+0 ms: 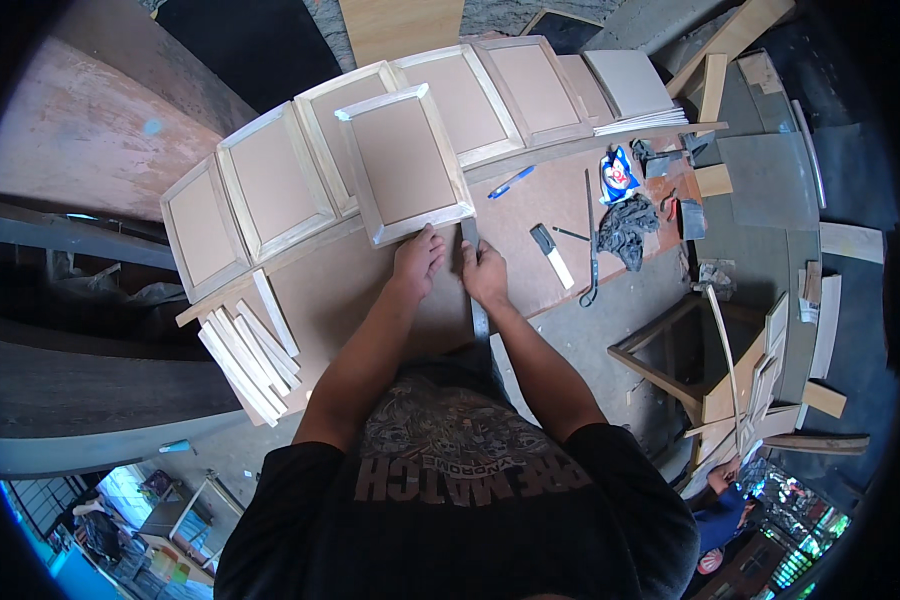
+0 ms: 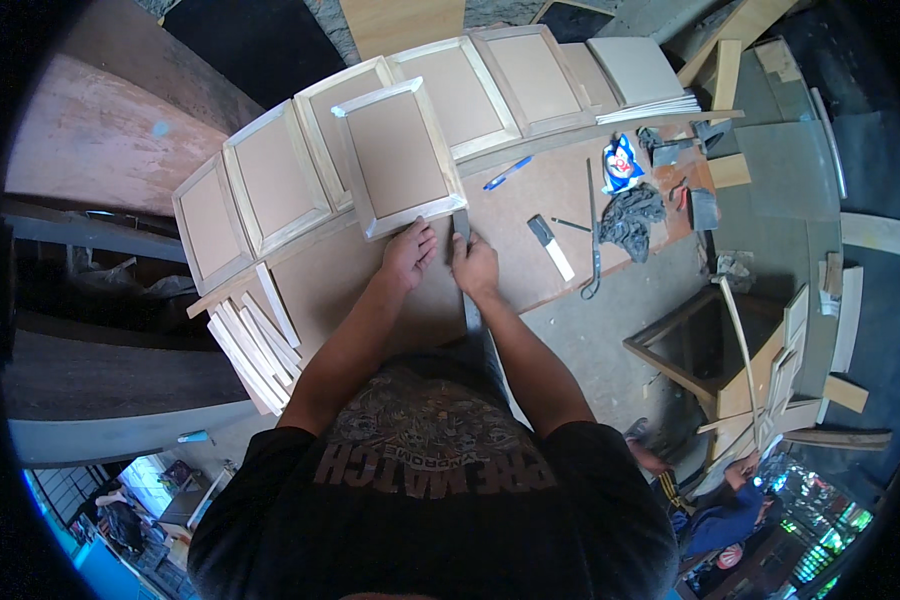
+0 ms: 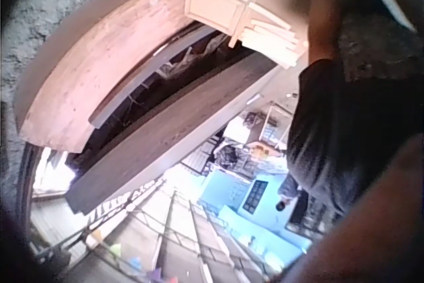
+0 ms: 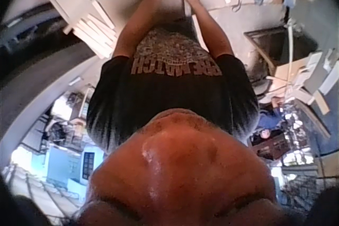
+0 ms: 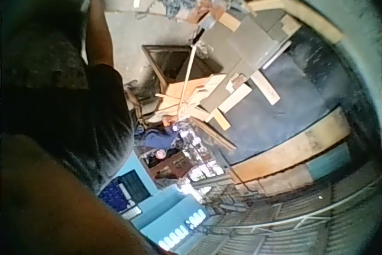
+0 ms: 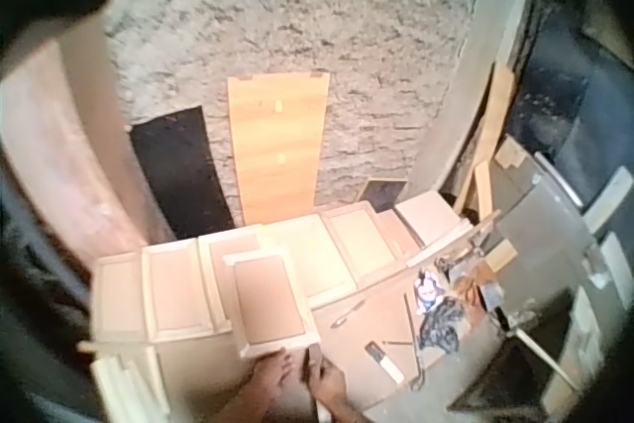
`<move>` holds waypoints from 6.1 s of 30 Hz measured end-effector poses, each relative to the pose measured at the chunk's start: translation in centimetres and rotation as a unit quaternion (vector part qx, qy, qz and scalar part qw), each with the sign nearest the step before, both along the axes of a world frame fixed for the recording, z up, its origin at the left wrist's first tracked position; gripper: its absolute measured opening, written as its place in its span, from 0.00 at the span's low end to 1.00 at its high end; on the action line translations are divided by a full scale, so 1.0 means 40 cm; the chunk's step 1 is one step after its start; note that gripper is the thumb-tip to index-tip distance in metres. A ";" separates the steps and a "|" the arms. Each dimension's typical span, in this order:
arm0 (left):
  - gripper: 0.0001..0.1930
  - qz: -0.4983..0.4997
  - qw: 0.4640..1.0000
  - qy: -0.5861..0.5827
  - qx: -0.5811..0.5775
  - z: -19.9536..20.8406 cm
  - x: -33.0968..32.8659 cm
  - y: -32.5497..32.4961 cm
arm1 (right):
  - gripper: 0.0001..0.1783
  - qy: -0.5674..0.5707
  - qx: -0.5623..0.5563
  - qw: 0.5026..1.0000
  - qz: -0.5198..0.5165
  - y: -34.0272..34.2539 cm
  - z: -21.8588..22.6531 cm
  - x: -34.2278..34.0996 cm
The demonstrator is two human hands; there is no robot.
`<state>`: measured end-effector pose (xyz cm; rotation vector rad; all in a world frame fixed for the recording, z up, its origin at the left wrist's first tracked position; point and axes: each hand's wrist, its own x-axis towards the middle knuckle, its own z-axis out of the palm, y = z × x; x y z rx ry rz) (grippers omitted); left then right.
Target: The recorder is assembling and finishing wooden picture frames, applying glue and using a file for finishing edges.
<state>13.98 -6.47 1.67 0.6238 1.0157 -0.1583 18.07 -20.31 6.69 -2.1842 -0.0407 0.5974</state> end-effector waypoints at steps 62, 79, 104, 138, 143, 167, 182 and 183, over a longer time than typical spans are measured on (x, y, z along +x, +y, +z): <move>0.14 -0.045 0.985 -0.063 0.153 -0.108 -0.401 0.067 | 0.29 -0.021 -0.090 0.996 0.014 -0.336 0.003 0.006; 0.18 0.009 0.983 -0.059 0.174 -0.064 -0.390 0.045 | 0.25 -0.100 -0.304 0.932 -0.169 -0.680 -0.012 0.291; 0.19 -0.014 0.981 0.014 0.194 -0.044 -0.337 0.027 | 0.18 -0.128 -0.377 0.909 0.124 -0.856 -0.038 0.410; 0.09 0.012 0.930 -0.237 0.282 0.366 -0.116 0.043 | 0.14 0.155 0.093 0.914 0.364 -0.128 0.450 0.099; 0.15 0.172 0.937 -0.152 0.265 0.319 -0.126 0.152 | 0.16 0.142 0.053 0.935 0.320 -0.085 0.425 0.136; 0.46 -0.302 0.737 0.110 0.595 -0.036 -0.303 0.180 | 0.24 -0.085 0.009 0.953 0.289 0.372 0.161 0.291; 0.47 -0.321 0.729 0.119 0.593 -0.045 -0.297 0.189 | 0.25 -0.111 0.011 0.951 0.287 0.395 0.144 0.298; 0.47 -0.321 0.729 0.118 0.593 -0.042 -0.295 0.189 | 0.24 -0.106 0.009 0.951 0.290 0.393 0.142 0.299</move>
